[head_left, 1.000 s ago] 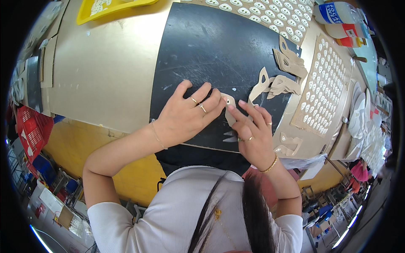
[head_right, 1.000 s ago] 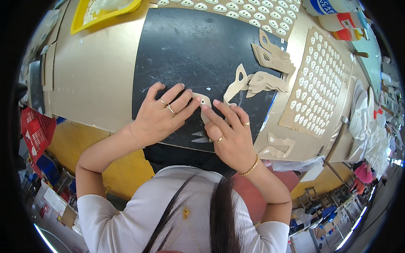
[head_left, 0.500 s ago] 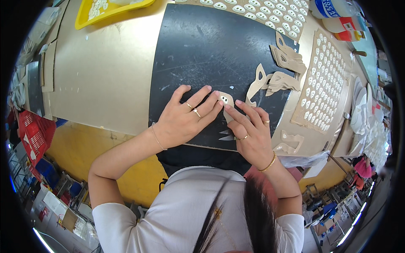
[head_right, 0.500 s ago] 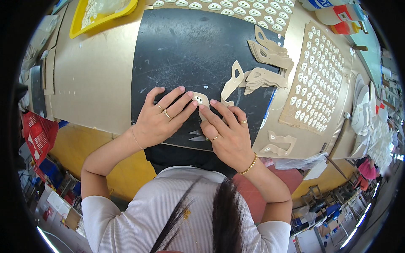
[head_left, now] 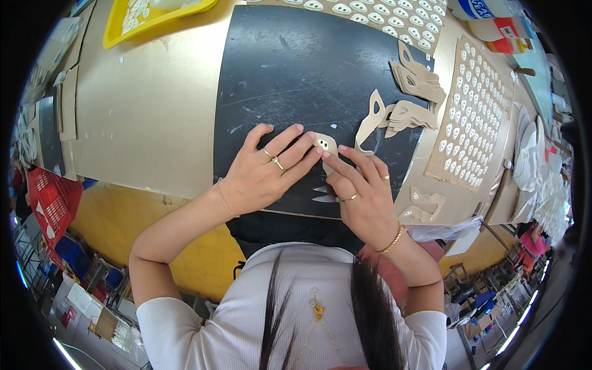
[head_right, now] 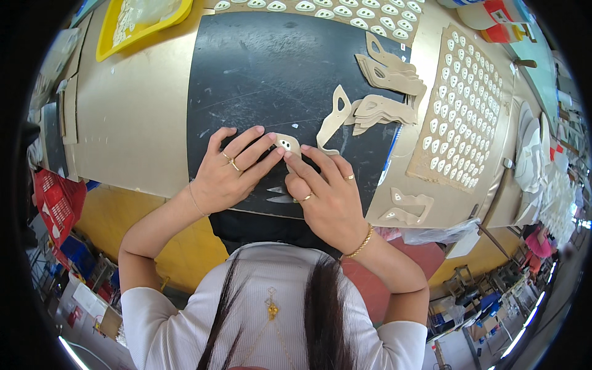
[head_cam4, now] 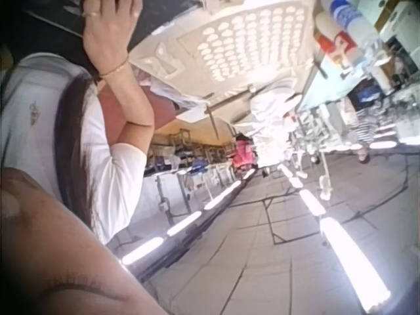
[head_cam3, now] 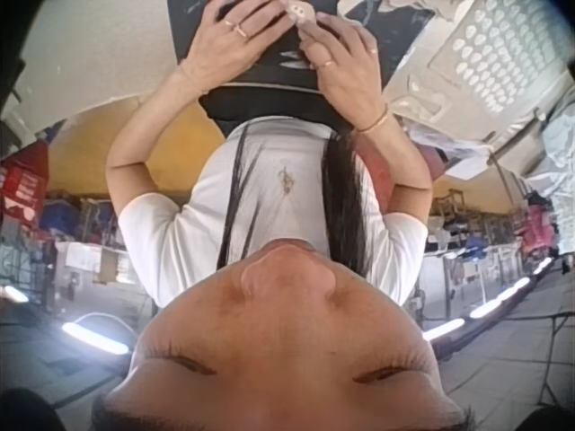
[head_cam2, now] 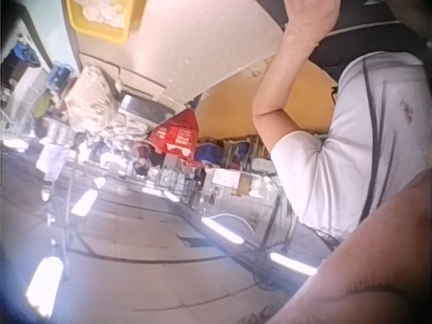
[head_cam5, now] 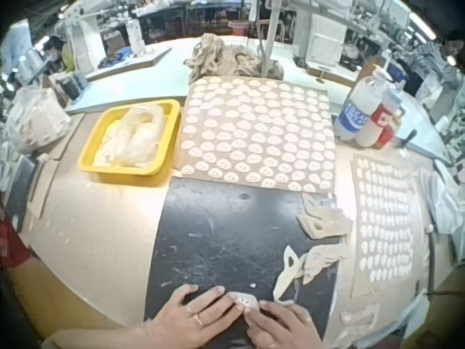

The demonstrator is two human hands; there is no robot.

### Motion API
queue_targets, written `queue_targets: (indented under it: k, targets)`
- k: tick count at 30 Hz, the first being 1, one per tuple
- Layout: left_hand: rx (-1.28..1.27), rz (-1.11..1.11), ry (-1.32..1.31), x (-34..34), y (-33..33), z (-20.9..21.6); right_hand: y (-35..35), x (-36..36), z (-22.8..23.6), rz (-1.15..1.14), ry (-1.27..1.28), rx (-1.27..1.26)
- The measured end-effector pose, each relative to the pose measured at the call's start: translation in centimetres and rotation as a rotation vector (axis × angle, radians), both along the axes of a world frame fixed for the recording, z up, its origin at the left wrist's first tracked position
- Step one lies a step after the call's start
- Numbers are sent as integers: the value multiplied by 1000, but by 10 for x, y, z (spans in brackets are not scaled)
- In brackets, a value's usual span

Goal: The person repeatedly picks small white fabric pieces from a sheet, places them on a black cutting mat, and trims their edges with a craft knife. Trimmed pieces are set aside on the mat while the person continues the same process with additional pieces.

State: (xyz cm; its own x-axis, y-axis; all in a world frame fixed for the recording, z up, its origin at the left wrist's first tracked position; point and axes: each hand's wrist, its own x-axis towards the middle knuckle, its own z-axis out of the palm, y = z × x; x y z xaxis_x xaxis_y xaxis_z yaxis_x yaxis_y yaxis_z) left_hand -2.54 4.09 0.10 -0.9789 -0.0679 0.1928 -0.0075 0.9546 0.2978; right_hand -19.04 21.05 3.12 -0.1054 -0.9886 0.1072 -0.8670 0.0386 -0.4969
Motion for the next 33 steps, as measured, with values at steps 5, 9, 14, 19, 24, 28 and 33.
queue_targets:
  k: [5, 9, 14, 19, 24, 28, 33]
  targets:
    - [-51, 12, -13, -1, 5, 3, 7, -9, -10, -12, -45, -55]
    - [-69, -3, 13, -3, 3, 2, 5, -11, -7, 38, 34, -45]
    - [-65, -4, 11, -3, 2, 4, 1, -17, -4, 98, 62, -17]
    - [-51, -5, 25, -3, 2, 0, -5, -25, 0, 182, 109, -14]
    - [0, 29, 20, -2, 5, -1, -8, -27, 2, 203, 101, -15]
    - [-74, 42, 45, -3, 8, 0, -13, -29, 4, 160, 46, 15]
    - [-45, 9, 81, -4, 1, -6, -11, -22, 3, 94, 114, -12]
